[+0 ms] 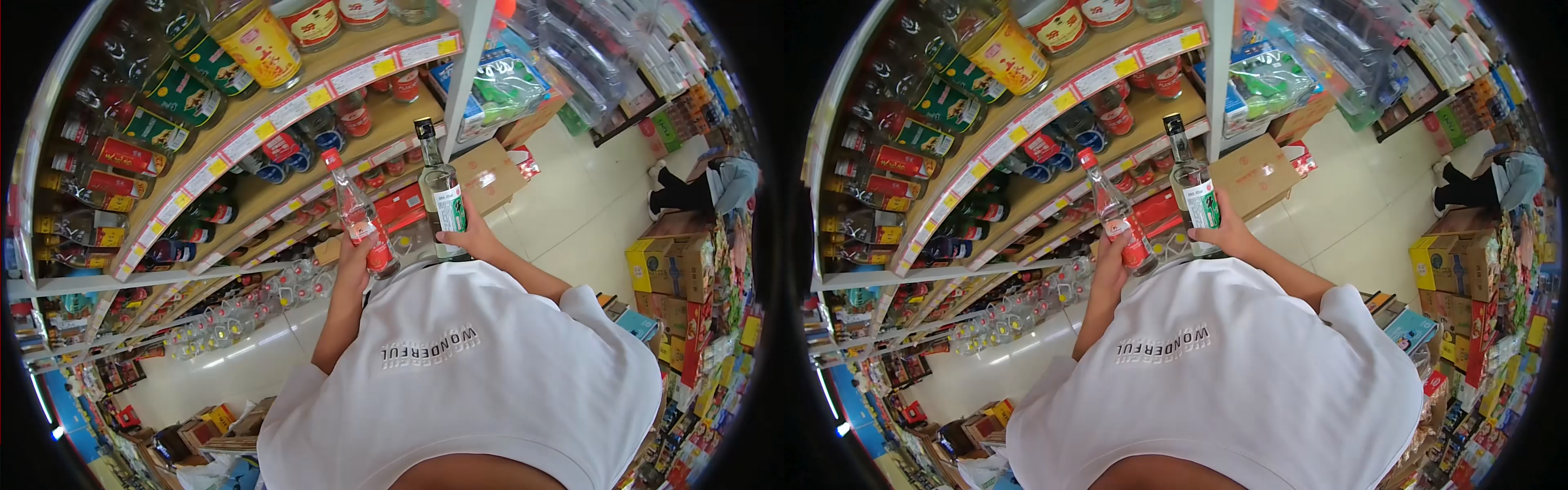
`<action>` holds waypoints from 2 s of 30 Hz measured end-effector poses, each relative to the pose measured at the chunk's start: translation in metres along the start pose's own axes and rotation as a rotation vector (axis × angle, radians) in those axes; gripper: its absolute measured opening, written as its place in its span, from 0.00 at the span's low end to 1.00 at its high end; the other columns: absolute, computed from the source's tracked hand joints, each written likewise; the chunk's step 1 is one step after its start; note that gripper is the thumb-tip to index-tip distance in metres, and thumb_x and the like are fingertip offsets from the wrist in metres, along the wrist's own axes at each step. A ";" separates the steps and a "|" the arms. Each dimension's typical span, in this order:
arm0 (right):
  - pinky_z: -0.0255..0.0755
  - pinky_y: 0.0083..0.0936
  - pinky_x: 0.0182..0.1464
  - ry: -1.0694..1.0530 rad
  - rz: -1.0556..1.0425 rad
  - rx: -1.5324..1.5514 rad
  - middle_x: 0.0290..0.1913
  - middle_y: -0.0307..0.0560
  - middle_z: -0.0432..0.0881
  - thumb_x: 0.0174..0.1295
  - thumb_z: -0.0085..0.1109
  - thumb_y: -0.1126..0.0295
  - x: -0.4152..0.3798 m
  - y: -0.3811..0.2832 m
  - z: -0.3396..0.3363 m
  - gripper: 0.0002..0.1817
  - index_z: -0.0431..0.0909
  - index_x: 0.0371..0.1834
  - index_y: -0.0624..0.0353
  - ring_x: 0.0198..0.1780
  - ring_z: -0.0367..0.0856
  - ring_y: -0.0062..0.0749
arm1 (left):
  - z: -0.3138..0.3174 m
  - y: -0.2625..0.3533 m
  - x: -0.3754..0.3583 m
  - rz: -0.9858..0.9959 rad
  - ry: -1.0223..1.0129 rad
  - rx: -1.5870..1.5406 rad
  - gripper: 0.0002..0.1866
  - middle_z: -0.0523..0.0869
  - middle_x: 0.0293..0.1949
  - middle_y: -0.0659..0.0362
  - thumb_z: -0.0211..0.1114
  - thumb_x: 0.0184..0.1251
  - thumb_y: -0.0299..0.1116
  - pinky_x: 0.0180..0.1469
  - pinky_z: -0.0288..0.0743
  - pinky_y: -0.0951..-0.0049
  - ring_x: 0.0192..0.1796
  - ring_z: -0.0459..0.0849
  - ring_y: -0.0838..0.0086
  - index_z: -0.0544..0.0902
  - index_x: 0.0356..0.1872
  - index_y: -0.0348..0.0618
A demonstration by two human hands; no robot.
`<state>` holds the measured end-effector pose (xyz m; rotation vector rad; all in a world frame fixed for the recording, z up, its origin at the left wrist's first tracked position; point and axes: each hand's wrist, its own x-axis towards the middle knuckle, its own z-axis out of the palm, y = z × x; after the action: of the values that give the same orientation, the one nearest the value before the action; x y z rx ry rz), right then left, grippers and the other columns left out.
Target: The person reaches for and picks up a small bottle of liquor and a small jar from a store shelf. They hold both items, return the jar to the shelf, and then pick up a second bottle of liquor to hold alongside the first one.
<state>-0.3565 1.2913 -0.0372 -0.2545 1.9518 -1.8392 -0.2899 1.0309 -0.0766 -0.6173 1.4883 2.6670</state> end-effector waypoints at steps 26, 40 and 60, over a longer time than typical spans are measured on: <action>0.61 0.32 0.68 0.276 -0.045 0.278 0.64 0.50 0.68 0.50 0.71 0.67 -0.033 0.012 -0.023 0.53 0.45 0.77 0.60 0.66 0.67 0.36 | 0.130 0.041 0.191 0.345 -0.182 0.351 0.17 0.87 0.42 0.57 0.76 0.57 0.27 0.44 0.80 0.74 0.41 0.85 0.75 0.81 0.46 0.35; 0.64 0.30 0.64 0.292 -0.046 0.331 0.60 0.47 0.71 0.50 0.72 0.66 -0.036 0.017 -0.037 0.47 0.54 0.72 0.60 0.61 0.69 0.32 | 0.149 0.043 0.218 0.649 0.090 0.600 0.31 0.84 0.47 0.50 0.82 0.45 0.34 0.51 0.76 0.65 0.48 0.83 0.63 0.77 0.50 0.33; 0.65 0.30 0.64 0.255 -0.020 0.406 0.62 0.47 0.70 0.50 0.72 0.69 -0.034 0.024 -0.034 0.49 0.52 0.75 0.57 0.63 0.69 0.34 | 0.164 0.016 0.217 0.775 0.364 0.792 0.43 0.71 0.62 0.34 0.75 0.54 0.29 0.69 0.64 0.58 0.65 0.73 0.46 0.58 0.67 0.25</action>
<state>-0.3379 1.3389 -0.0538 0.0935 1.6758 -2.3203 -0.5469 1.1207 -0.0633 -0.5273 3.1490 2.0103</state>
